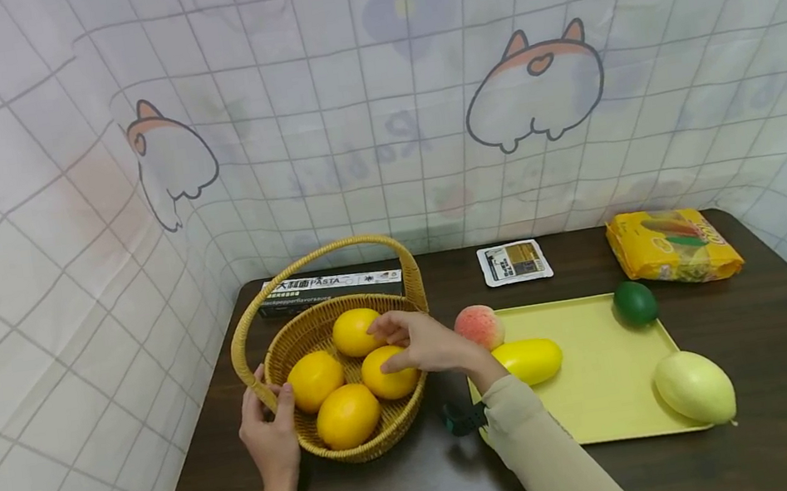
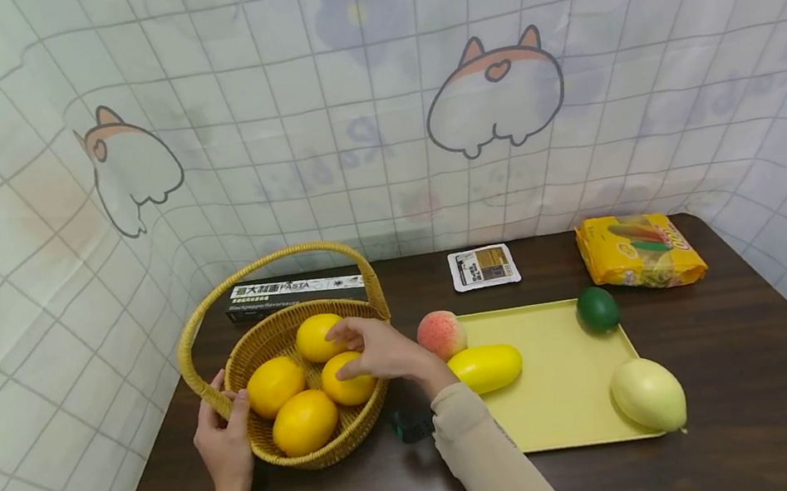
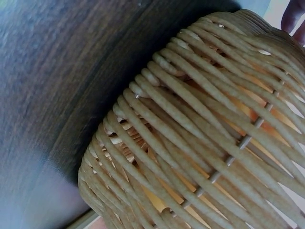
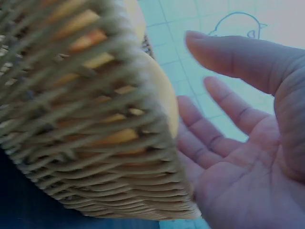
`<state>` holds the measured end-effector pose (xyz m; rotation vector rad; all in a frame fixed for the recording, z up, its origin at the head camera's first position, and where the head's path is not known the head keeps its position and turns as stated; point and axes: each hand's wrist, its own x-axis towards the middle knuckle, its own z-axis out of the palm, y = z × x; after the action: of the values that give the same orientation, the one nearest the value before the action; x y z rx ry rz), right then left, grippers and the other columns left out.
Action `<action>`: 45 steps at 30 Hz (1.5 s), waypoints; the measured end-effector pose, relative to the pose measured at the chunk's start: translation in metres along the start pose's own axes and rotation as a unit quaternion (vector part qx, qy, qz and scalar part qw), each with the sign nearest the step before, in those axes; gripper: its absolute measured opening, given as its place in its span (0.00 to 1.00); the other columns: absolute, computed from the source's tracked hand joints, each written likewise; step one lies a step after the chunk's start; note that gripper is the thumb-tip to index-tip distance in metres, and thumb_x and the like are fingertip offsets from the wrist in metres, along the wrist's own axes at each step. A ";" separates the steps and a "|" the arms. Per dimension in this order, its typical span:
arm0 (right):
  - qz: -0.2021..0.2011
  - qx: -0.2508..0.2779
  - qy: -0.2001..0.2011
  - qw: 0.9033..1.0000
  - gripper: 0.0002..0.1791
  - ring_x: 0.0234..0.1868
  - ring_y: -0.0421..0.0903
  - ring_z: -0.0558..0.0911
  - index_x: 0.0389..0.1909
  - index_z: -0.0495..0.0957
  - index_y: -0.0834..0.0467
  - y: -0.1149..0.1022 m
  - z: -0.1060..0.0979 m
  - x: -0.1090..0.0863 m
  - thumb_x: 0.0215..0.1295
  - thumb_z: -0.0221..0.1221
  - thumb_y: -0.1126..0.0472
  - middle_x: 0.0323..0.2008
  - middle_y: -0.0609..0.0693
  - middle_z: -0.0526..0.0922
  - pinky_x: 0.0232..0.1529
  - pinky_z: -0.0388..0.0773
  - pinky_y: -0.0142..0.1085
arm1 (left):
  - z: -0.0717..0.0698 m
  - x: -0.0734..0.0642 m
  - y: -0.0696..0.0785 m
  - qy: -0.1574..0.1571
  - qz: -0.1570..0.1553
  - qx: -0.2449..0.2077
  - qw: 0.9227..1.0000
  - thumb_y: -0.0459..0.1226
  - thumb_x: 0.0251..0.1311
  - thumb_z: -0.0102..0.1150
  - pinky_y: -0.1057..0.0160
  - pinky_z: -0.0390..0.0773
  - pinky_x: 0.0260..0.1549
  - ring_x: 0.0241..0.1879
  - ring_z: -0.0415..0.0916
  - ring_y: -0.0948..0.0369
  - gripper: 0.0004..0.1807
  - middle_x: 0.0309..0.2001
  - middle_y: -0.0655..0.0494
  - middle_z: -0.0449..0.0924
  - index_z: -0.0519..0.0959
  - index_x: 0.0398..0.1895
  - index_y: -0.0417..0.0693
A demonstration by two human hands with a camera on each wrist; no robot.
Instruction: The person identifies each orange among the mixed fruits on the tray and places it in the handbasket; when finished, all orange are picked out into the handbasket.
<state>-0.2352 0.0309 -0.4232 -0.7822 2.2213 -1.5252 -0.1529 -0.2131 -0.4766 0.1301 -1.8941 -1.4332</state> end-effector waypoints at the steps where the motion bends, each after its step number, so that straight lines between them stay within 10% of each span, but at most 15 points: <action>1: -0.011 0.002 0.005 1.000 0.28 0.59 0.58 0.74 0.60 0.72 0.63 0.001 0.002 -0.002 0.59 0.67 0.65 0.58 0.60 0.76 0.63 0.67 0.49 | 0.000 0.000 0.000 0.000 0.001 0.001 1.000 0.26 0.60 0.60 0.78 0.68 0.42 0.54 0.72 0.41 0.06 0.59 0.35 0.74 0.75 0.32 0.28; 18: -0.107 0.081 0.124 0.983 0.16 0.58 0.56 0.77 0.53 0.76 0.61 0.005 0.028 -0.042 0.65 0.62 0.63 0.54 0.59 0.79 0.62 0.68 0.54 | -0.007 0.003 0.002 0.006 -0.003 0.008 1.000 0.26 0.61 0.59 0.78 0.66 0.42 0.52 0.72 0.44 0.05 0.60 0.35 0.74 0.75 0.32 0.28; 25: -0.099 0.076 0.132 0.983 0.17 0.56 0.60 0.78 0.54 0.76 0.61 0.002 0.018 -0.053 0.66 0.62 0.62 0.53 0.62 0.79 0.61 0.68 0.55 | -0.007 0.005 -0.022 0.005 -0.001 0.012 1.000 0.28 0.61 0.61 0.78 0.65 0.44 0.55 0.72 0.47 0.05 0.61 0.40 0.75 0.76 0.33 0.31; 34: -0.085 0.045 0.143 0.985 0.15 0.49 0.54 0.81 0.53 0.76 0.62 0.003 -0.010 -0.070 0.67 0.60 0.63 0.49 0.53 0.80 0.49 0.78 0.35 | -0.002 0.002 -0.038 -0.003 -0.024 0.013 1.000 0.35 0.63 0.63 0.79 0.67 0.46 0.56 0.75 0.51 0.08 0.61 0.48 0.77 0.77 0.35 0.37; 45: -0.090 0.013 0.162 0.983 0.14 0.53 0.52 0.81 0.51 0.78 0.60 -0.004 -0.020 -0.072 0.67 0.61 0.63 0.49 0.51 0.81 0.54 0.76 0.46 | -0.003 -0.001 -0.007 -0.006 -0.013 0.022 1.000 0.29 0.63 0.59 0.76 0.68 0.37 0.42 0.73 0.67 0.07 0.59 0.34 0.75 0.76 0.34 0.29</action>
<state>-0.1884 0.0887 -0.4149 -0.7944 2.4055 -1.8820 -0.1530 -0.2174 -0.4825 0.1686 -1.9423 -1.4133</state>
